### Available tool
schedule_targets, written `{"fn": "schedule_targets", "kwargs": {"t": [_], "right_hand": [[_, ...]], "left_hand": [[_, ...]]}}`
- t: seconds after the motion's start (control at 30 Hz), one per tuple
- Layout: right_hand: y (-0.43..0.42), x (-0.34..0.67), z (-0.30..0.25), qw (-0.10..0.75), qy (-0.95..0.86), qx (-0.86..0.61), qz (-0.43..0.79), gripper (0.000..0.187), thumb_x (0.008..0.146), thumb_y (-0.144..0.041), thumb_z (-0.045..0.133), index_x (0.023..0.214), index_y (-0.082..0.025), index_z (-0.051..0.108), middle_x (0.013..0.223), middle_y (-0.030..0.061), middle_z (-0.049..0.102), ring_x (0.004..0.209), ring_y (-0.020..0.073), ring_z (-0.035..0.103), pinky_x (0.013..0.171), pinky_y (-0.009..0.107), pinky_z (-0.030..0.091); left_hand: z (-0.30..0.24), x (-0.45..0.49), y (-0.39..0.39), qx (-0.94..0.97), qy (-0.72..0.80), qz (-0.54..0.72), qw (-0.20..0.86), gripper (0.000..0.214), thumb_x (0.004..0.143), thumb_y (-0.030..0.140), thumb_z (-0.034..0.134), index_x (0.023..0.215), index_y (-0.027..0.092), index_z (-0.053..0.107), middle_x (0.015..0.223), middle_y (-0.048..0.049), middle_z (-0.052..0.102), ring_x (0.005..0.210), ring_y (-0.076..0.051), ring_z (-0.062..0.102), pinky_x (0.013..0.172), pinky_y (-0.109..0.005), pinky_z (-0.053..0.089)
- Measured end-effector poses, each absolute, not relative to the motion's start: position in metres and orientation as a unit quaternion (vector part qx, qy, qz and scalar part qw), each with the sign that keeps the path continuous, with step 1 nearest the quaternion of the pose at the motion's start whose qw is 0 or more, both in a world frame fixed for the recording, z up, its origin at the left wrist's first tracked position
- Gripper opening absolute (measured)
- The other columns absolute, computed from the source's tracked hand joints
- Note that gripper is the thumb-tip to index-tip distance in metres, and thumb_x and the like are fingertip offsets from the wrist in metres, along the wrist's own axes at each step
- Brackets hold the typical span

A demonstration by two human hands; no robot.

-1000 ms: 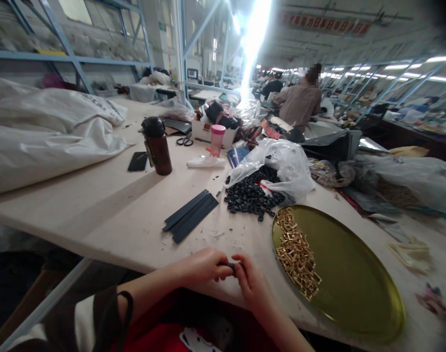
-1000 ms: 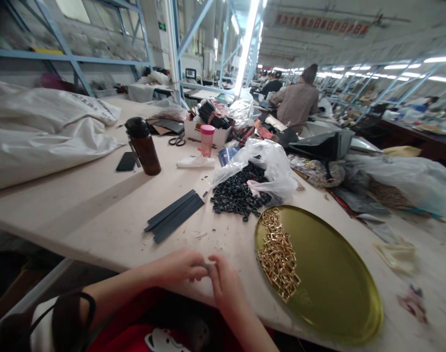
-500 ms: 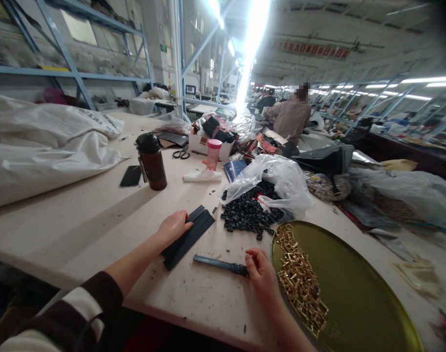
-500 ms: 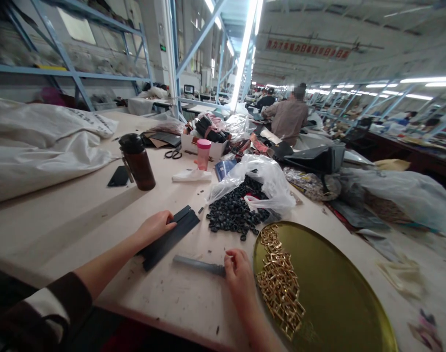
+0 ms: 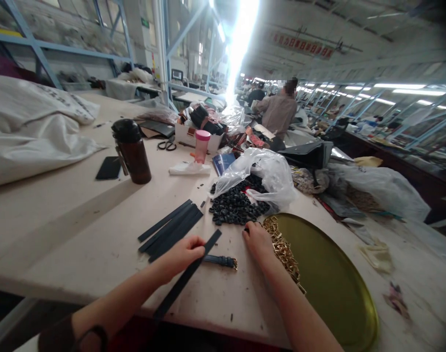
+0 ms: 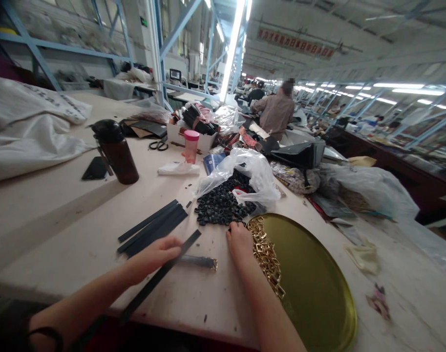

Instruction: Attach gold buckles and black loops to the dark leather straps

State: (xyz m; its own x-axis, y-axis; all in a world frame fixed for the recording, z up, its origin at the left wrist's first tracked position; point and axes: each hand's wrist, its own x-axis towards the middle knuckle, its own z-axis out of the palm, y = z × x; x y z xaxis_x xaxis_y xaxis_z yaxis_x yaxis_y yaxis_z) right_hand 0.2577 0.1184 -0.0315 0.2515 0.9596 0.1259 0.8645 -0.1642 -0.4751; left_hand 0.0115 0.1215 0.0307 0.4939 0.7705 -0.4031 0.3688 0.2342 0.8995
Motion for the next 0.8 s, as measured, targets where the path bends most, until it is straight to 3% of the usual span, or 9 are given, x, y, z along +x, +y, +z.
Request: {"fn": "schedule_targets", "kwargs": {"t": [0.13,0.27,0.37,0.47,0.63,0.8], "right_hand": [[0.105,0.246,-0.031,0.269,-0.611,-0.727,0.162,0.013,0.069,-0.014,0.05,0.081,-0.015,0.056,0.089,0.0103,0.056,0.084,0.0218,0.052,0.081,0.036,0.037],[0.075,0.225,-0.026,0.326,-0.593,-0.686,0.268,0.027,0.076,-0.023,0.045,0.101,-0.015,0.052,0.091,0.0077,0.058,0.074,0.016,0.055,0.073,0.031,0.045],[0.048,0.204,-0.017,0.448,-0.475,-0.595,0.468,0.032,0.079,-0.032,0.046,0.106,-0.016,0.051,0.087,0.0048,0.06,0.075,0.014,0.058,0.072,0.03,0.047],[0.028,0.187,-0.007,0.568,-0.278,-0.442,0.636,0.029,0.069,-0.029,0.063,0.096,-0.019,0.056,0.087,0.0016,0.062,0.078,0.0123,0.058,0.077,0.028,0.046],[0.017,0.179,-0.005,0.626,-0.158,-0.411,0.644,0.028,0.064,-0.03,0.07,0.088,-0.021,0.06,0.077,-0.002,0.063,0.062,0.0066,0.055,0.062,0.021,0.046],[0.011,0.18,-0.012,0.625,-0.194,-0.477,0.587,0.033,0.064,-0.037,0.069,0.091,-0.019,0.06,0.077,-0.001,0.061,0.061,0.0081,0.053,0.062,0.024,0.045]], "left_hand": [[0.028,0.022,0.09,0.467,0.462,0.157,0.737,0.023,0.063,0.026,0.052,0.082,0.014,0.053,0.058,0.0048,0.047,0.049,-0.006,0.038,0.045,-0.018,0.027],[0.033,0.019,0.077,0.451,0.462,0.149,0.749,0.018,0.065,0.022,0.049,0.081,0.014,0.049,0.061,0.0025,0.053,0.044,-0.006,0.042,0.042,-0.018,0.03],[0.033,0.02,0.07,0.459,0.461,0.141,0.746,0.021,0.064,0.019,0.046,0.085,0.014,0.047,0.069,-0.0008,0.059,0.048,-0.009,0.05,0.043,-0.018,0.035],[0.029,0.023,0.066,0.504,0.462,0.149,0.715,0.023,0.066,0.02,0.044,0.089,0.014,0.047,0.067,0.0005,0.057,0.047,-0.008,0.05,0.043,-0.018,0.036],[0.025,0.024,0.063,0.621,0.449,0.183,0.616,0.028,0.076,0.043,0.043,0.073,0.015,0.044,0.053,0.0053,0.046,0.037,-0.006,0.036,0.038,-0.018,0.026],[0.026,0.021,0.054,0.676,0.47,0.167,0.542,0.027,0.077,0.043,0.041,0.068,0.017,0.043,0.051,0.0047,0.046,0.04,-0.008,0.039,0.04,-0.02,0.029]]}}
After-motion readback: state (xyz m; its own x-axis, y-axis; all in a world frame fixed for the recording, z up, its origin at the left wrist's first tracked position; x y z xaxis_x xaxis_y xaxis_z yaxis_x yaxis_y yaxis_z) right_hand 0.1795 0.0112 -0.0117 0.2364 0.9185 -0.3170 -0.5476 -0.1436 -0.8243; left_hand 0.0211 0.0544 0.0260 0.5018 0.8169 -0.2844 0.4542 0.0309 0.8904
